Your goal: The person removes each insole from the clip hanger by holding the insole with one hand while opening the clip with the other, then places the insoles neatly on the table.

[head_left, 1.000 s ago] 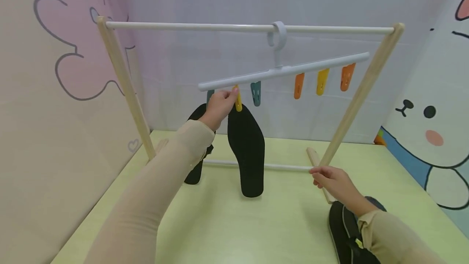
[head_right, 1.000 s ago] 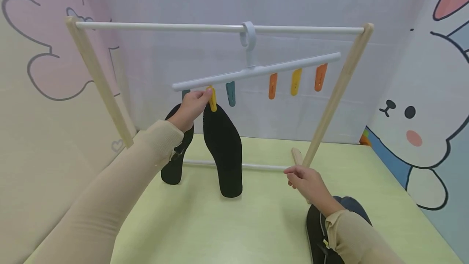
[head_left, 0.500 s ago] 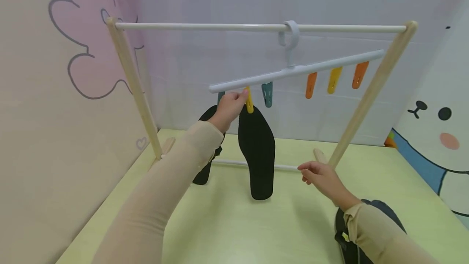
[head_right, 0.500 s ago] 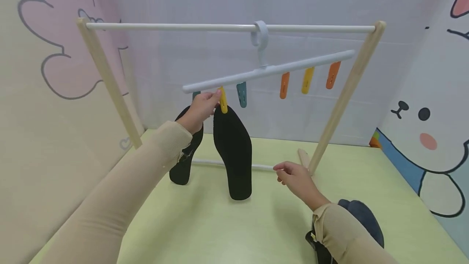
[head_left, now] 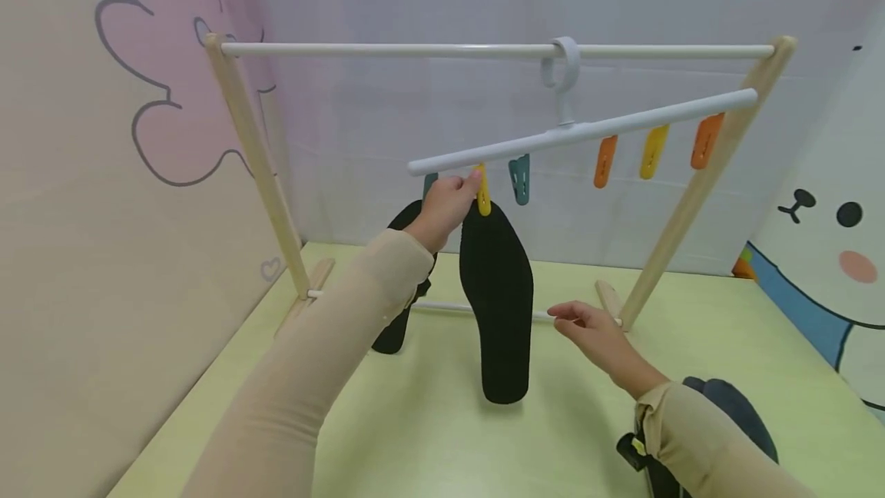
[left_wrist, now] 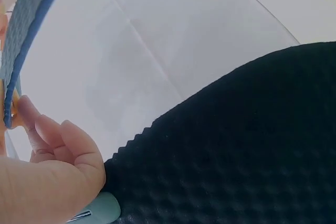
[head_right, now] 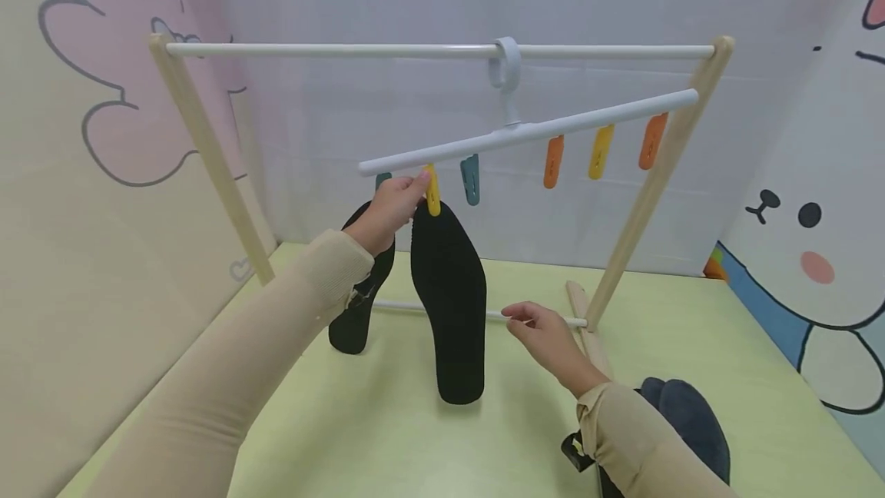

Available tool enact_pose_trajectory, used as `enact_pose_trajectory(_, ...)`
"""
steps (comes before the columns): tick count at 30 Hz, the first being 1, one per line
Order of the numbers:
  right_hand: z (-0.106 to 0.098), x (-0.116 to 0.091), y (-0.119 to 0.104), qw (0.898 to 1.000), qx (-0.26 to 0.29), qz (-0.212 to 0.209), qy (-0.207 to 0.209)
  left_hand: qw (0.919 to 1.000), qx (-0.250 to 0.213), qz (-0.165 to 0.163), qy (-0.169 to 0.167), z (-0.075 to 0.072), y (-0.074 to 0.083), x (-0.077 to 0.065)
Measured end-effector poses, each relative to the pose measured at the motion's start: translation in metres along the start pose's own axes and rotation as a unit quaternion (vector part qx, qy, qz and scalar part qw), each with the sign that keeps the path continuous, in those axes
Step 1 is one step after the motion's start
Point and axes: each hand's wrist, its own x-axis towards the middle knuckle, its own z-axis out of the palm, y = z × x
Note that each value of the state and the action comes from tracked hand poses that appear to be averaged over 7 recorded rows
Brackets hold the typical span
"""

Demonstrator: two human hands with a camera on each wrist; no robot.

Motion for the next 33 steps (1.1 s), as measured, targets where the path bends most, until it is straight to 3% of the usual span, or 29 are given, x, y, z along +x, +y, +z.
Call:
enact_pose_trajectory(12, 0.010, 0.008, -0.008, 1.000, 0.009, 0.013, 0.006, 0.9999, -0.006, 0.006, 0.006, 0.003, -0.001, 0.000)
enact_pose_trajectory(24, 0.022, 0.017, -0.019, 0.998, 0.052, -0.020, 0.001, 0.9997, -0.016, 0.018, -0.010, 0.000, 0.000, 0.000)
enact_pose_trajectory(33, 0.036, 0.017, -0.022, 0.996, 0.090, -0.017, -0.018, 0.9995, -0.025, -0.004, -0.019, 0.002, 0.000, 0.003)
